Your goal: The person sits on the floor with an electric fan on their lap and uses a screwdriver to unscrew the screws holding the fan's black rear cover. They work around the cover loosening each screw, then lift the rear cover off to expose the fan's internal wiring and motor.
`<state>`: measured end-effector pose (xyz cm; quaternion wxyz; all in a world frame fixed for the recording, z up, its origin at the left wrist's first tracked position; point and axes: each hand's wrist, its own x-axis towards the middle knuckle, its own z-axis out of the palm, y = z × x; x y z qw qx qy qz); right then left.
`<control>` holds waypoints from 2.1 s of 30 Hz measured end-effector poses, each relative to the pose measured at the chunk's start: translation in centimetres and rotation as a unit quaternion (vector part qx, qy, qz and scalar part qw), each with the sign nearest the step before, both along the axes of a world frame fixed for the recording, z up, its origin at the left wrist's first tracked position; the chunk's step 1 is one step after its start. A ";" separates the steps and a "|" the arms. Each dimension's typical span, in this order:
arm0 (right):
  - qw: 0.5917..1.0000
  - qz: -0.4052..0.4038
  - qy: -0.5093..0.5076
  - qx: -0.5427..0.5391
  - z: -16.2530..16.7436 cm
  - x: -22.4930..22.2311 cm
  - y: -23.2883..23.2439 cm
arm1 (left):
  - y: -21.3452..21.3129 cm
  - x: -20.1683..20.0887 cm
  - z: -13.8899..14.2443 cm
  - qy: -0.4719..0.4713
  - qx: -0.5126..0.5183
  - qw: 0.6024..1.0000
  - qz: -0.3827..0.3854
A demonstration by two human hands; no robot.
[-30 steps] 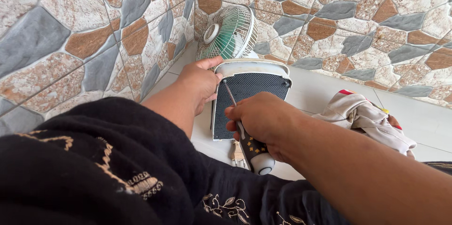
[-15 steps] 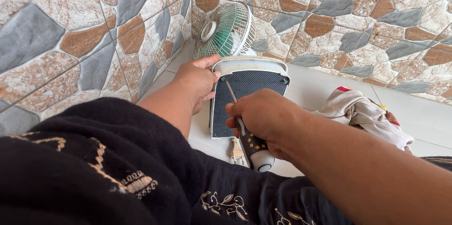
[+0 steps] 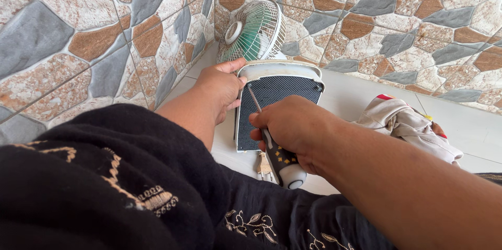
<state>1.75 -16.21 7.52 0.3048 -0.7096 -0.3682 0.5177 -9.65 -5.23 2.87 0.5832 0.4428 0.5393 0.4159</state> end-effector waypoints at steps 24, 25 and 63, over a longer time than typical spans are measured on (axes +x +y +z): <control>1.000 0.010 -0.014 0.006 -0.2 0.1 0.2 | -0.4 0.0 0.2 0.007 -0.003 1.000 0.011; 1.000 0.011 -0.012 0.007 -0.2 0.0 0.2 | -0.5 0.0 0.3 0.009 0.000 1.000 0.012; 0.999 0.018 -0.019 0.033 -1.6 1.8 0.5 | -0.8 0.2 0.5 0.008 0.001 1.000 0.012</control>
